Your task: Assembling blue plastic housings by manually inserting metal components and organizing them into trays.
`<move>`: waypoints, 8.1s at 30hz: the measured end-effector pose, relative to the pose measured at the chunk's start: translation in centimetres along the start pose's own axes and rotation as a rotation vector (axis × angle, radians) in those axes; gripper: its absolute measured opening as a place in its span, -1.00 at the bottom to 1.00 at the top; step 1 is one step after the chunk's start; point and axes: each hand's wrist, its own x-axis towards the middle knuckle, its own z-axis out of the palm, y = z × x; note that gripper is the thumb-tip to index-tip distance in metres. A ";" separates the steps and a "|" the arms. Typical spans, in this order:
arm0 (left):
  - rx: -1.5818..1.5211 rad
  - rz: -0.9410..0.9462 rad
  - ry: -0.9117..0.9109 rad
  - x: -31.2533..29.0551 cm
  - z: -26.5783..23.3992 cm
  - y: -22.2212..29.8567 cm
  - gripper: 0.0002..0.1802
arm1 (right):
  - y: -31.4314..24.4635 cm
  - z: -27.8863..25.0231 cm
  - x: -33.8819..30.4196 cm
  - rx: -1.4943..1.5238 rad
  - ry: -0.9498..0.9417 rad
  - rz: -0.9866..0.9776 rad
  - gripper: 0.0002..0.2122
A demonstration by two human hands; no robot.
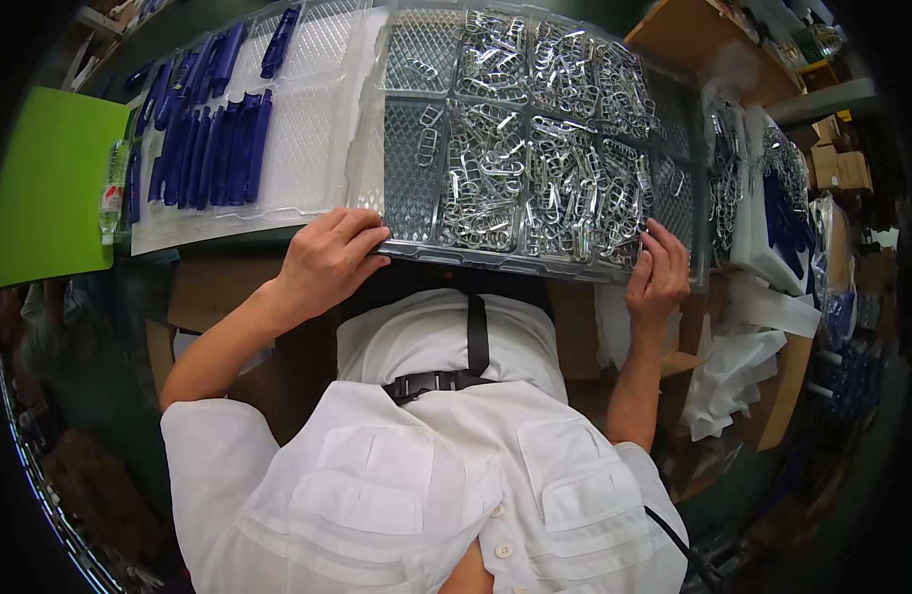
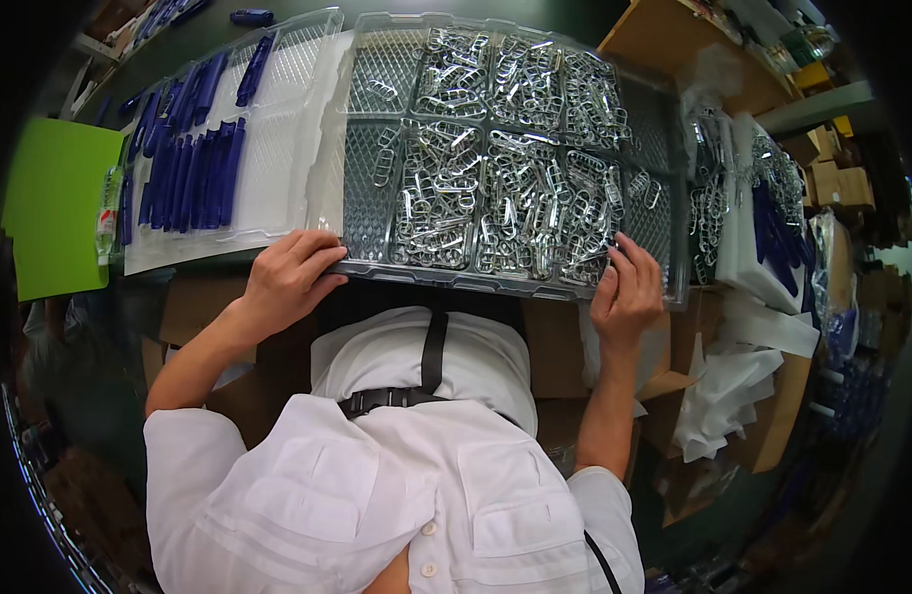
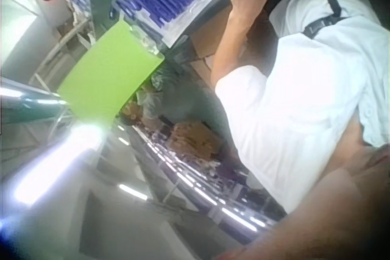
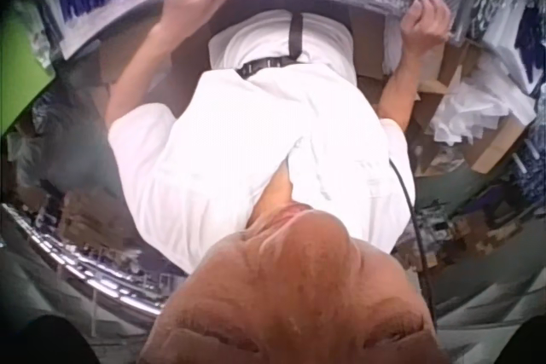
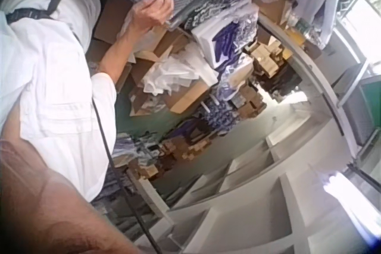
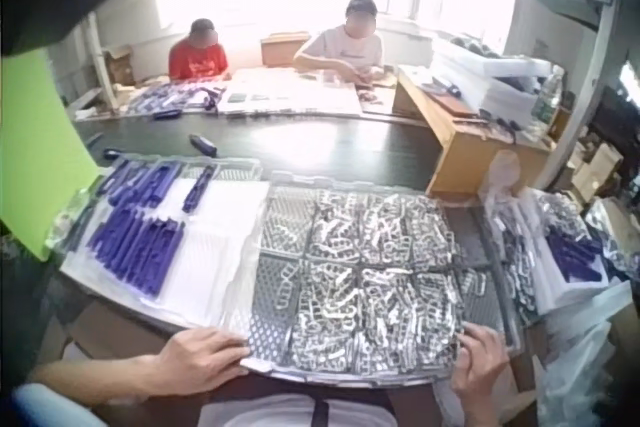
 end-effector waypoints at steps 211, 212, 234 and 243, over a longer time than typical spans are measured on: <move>0.671 -2.073 0.211 -65.1 -0.5 18.3 -0.46 | -4.5 5.2 13.9 0.494 -0.578 0.223 -0.64; 0.674 -2.076 0.205 -65.8 -0.9 18.5 -0.46 | -5.4 4.9 13.1 0.522 -0.581 0.248 -0.65; -1.523 -0.809 0.529 -7.7 -10.1 4.2 -0.42 | -15.5 -2.0 11.7 1.445 -0.295 0.213 -0.87; -1.704 -0.708 -0.275 4.5 -2.4 8.5 -0.38 | -17.4 -2.9 11.8 0.748 -0.137 0.037 -0.84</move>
